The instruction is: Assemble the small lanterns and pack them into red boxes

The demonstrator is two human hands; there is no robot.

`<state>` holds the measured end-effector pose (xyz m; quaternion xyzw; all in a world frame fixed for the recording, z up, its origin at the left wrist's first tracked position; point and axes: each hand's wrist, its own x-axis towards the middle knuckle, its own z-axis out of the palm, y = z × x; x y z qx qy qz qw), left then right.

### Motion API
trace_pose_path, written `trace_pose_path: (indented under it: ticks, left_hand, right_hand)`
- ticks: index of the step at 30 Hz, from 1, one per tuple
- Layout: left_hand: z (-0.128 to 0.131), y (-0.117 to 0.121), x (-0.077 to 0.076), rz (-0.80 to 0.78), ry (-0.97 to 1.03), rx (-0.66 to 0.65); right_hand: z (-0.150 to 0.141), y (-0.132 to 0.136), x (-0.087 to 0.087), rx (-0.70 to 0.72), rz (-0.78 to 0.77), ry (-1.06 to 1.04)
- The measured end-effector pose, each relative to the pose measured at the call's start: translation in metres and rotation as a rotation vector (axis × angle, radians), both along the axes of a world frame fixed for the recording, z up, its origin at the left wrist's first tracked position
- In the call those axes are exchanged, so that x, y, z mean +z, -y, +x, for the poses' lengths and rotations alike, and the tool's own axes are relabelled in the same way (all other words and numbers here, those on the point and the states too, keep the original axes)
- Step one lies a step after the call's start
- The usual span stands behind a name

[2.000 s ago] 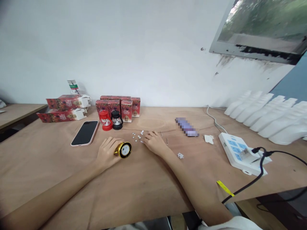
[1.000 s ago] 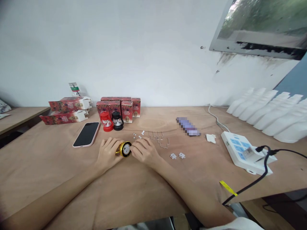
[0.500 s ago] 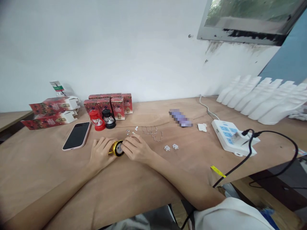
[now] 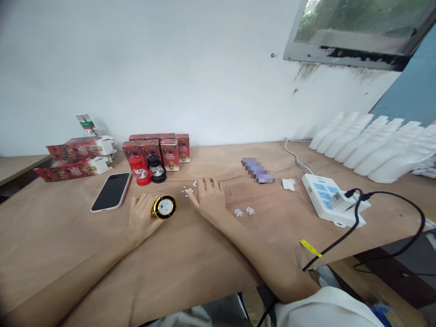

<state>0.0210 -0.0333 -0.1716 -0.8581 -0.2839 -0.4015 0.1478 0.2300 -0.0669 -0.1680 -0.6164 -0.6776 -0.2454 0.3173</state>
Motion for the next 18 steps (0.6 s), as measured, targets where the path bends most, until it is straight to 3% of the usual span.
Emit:
trace_pose_path:
  ticks: [3,6,10,15,18]
  left_hand:
    - [-0.002,-0.004,-0.002,-0.07,0.086,0.029]
    - [-0.004,-0.006,-0.004,-0.064,0.175,0.04]
    - [-0.004,-0.006,-0.007,-0.056,0.223,0.018]
    - [-0.001,-0.009,-0.009,-0.026,0.345,-0.065]
    - [-0.001,-0.009,-0.009,0.007,0.369,-0.143]
  right_hand:
    - [0.009,-0.006,-0.01,-0.333,-0.151,0.004]
    - [0.02,-0.011,-0.026,-0.44,-0.28,0.004]
    - [0.029,-0.014,-0.033,-0.408,-0.251,-0.005]
    - [0.024,-0.012,-0.013,-0.38,-0.154,0.012]
    - [0.012,-0.007,-0.003,-0.257,-0.07,-0.034]
